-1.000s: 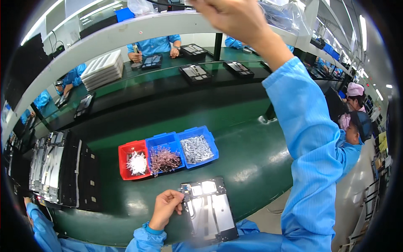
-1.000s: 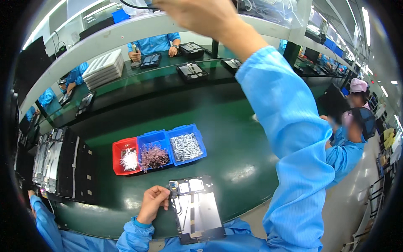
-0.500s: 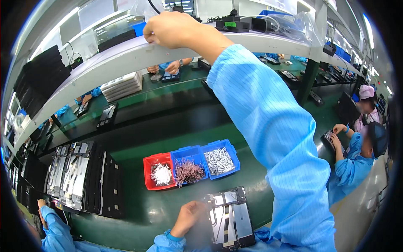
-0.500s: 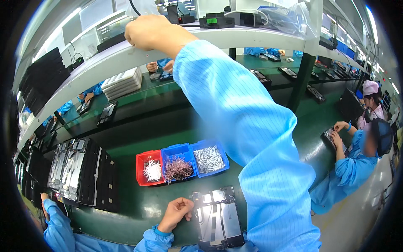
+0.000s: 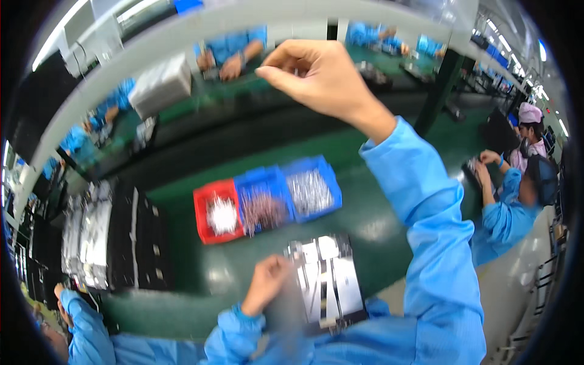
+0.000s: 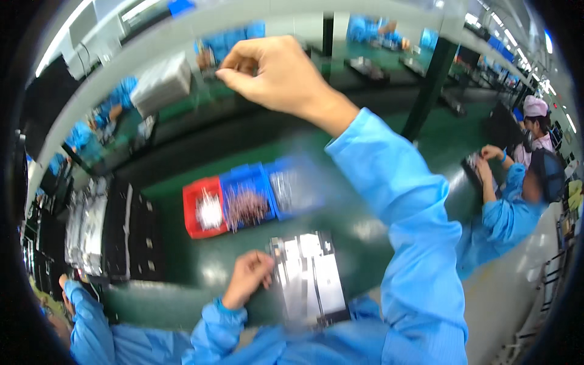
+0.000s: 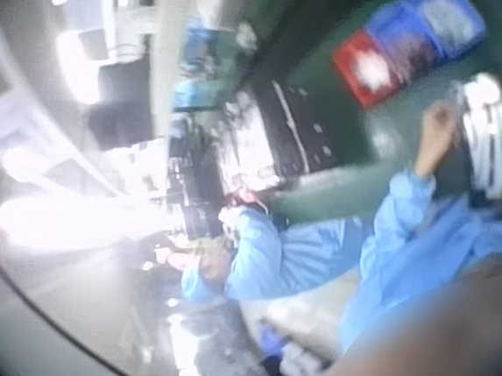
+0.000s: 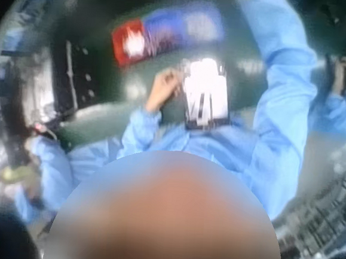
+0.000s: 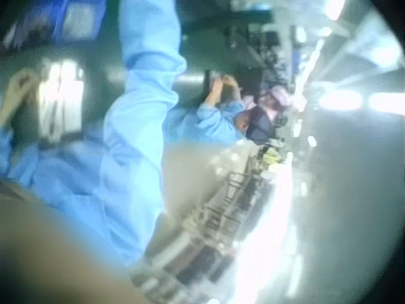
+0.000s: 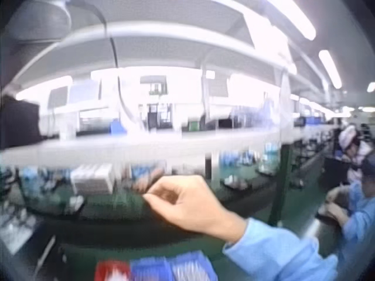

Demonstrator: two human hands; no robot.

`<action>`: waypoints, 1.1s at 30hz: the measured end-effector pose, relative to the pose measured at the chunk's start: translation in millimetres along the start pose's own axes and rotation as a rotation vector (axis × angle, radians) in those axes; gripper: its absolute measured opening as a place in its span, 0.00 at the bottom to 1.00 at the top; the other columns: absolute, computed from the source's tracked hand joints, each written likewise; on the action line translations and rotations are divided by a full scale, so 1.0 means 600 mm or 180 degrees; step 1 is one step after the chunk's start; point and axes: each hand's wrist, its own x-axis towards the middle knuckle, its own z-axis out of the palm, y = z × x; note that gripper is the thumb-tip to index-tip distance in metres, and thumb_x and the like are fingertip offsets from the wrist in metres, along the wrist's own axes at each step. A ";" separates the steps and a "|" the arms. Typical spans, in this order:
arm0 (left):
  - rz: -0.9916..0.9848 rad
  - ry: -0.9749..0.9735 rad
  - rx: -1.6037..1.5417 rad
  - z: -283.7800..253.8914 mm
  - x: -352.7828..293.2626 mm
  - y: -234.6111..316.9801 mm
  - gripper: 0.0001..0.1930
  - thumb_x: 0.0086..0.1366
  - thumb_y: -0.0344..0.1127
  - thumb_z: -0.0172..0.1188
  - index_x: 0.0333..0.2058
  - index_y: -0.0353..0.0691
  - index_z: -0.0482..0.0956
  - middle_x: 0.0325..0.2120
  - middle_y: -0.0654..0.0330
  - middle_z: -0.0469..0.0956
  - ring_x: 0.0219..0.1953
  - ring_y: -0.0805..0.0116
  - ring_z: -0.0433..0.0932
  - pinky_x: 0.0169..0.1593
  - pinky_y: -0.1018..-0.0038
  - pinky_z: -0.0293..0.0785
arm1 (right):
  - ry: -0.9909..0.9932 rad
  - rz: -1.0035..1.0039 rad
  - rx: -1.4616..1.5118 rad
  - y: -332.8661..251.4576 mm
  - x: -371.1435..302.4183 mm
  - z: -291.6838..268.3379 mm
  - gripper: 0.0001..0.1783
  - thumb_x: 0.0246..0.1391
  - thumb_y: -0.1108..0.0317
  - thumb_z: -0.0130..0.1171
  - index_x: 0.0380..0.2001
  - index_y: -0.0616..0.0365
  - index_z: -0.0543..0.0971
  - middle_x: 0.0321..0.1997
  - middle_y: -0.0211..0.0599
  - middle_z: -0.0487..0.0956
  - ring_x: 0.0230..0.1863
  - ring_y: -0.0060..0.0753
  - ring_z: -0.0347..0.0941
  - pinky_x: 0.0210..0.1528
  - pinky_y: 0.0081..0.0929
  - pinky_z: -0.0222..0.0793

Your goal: Assembling small electronic components into a tablet or mobile device housing on a production line.

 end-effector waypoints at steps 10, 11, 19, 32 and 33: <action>-0.0356 0.0157 -0.0316 -0.005 0.018 0.026 0.09 0.69 0.34 0.63 0.39 0.34 0.79 0.24 0.65 0.78 0.22 0.79 0.76 0.24 0.81 0.72 | -0.1976 0.0115 -0.1738 0.121 -0.344 0.098 0.04 0.50 0.69 0.63 0.30 0.54 0.85 0.31 0.31 0.78 0.38 0.37 0.74 0.45 0.35 0.66; -0.0391 0.0163 -0.0329 -0.004 0.015 0.026 0.09 0.69 0.34 0.63 0.39 0.34 0.79 0.24 0.65 0.78 0.22 0.79 0.76 0.24 0.81 0.72 | -0.2000 0.0133 -0.1714 0.126 -0.356 0.105 0.04 0.50 0.69 0.63 0.30 0.54 0.85 0.31 0.31 0.78 0.38 0.37 0.74 0.45 0.35 0.66; -0.0400 0.0242 -0.0220 -0.003 0.008 0.027 0.09 0.70 0.36 0.64 0.39 0.35 0.79 0.25 0.66 0.78 0.22 0.80 0.75 0.23 0.82 0.71 | -0.2234 -0.0234 -0.2073 0.137 -0.391 0.134 0.03 0.51 0.69 0.63 0.29 0.53 0.84 0.32 0.30 0.79 0.42 0.34 0.74 0.51 0.37 0.62; -0.0192 0.0361 -0.0030 0.005 0.000 0.025 0.10 0.70 0.37 0.64 0.40 0.35 0.79 0.26 0.66 0.78 0.22 0.81 0.75 0.24 0.83 0.71 | -0.0446 0.2373 0.1332 0.027 -0.399 0.108 0.06 0.61 0.69 0.62 0.38 0.60 0.83 0.32 0.31 0.82 0.24 0.17 0.69 0.27 0.18 0.65; -0.0018 0.0414 -0.0034 0.011 -0.001 0.029 0.10 0.70 0.36 0.64 0.41 0.35 0.79 0.26 0.66 0.78 0.23 0.81 0.76 0.24 0.83 0.70 | -0.0431 0.3134 0.2200 0.002 -0.399 0.101 0.07 0.62 0.68 0.63 0.38 0.61 0.83 0.33 0.29 0.83 0.26 0.14 0.69 0.28 0.16 0.65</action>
